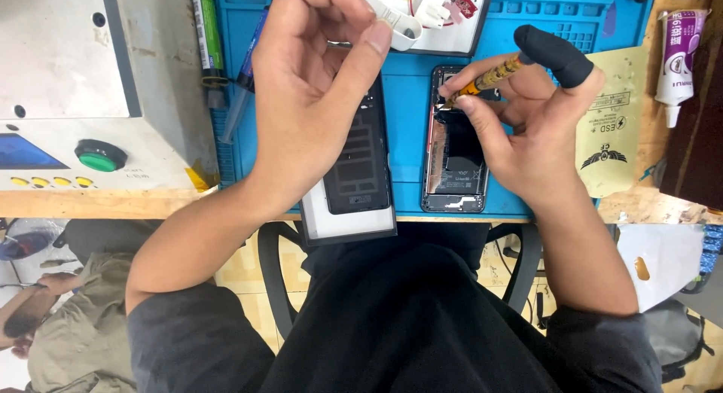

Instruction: A technician disassembles a smartphone at a repair bench, removing screws and internal components.

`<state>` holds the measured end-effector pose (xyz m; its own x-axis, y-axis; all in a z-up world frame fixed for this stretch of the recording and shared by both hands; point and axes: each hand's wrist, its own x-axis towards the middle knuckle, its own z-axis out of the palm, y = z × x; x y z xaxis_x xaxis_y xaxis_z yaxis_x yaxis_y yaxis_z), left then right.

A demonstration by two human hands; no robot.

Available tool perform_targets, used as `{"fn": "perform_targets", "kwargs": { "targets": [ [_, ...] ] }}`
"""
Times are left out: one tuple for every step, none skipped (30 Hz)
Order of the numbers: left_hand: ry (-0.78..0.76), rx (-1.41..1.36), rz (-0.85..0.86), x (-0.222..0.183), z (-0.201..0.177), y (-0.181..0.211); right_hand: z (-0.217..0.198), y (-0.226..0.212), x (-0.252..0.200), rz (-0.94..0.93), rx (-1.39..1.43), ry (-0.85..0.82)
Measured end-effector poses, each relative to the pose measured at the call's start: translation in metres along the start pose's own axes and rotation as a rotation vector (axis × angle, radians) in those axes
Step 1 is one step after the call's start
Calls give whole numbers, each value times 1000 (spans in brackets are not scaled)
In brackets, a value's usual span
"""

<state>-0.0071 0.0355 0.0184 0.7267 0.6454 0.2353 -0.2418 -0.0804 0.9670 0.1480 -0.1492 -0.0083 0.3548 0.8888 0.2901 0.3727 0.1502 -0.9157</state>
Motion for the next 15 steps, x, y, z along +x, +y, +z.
{"fn": "perform_targets", "kwargs": {
  "targets": [
    [1, 0, 1, 0, 0, 1, -1, 0, 1, -1, -1, -1],
    [-4, 12, 2, 0, -1, 1, -1, -1, 1, -7, -19, -18],
    [-9, 25, 3, 0, -1, 2, -2, -1, 2, -14, -38, -35],
    [-9, 24, 2, 0, -2, 1, -2, 0, 1, -13, -38, -36],
    [-15, 29, 8, 0, -2, 1, -2, 1, 0, -13, -42, -40],
    [-22, 35, 15, -1, -2, 0, -2, 2, -1, -13, -46, -43],
    [-23, 34, 14, -1, -2, 1, -2, 2, -1, -12, -46, -43],
    [-23, 37, 14, -1, -2, 2, -2, 3, -1, -17, -52, -50],
    [-23, 41, 13, -1, -3, 2, -2, 4, -1, -22, -58, -57],
    [-22, 40, 12, -1, -2, 2, -3, 8, -4, -22, -58, -58],
    [-19, 31, 12, -1, -2, 3, -4, 12, -7, -25, -60, -74],
    [-15, 22, 13, -1, -2, 3, -5, 17, -10, -29, -62, -91],
    [-13, 21, 13, -1, -4, 3, -6, 16, -8, -29, -62, -93],
    [-19, 16, 11, -2, -5, 2, -7, 14, -6, -76, -144, -114],
    [-24, 10, 9, -2, -7, 2, -8, 13, -5, -123, -226, -135]
  ]
}}
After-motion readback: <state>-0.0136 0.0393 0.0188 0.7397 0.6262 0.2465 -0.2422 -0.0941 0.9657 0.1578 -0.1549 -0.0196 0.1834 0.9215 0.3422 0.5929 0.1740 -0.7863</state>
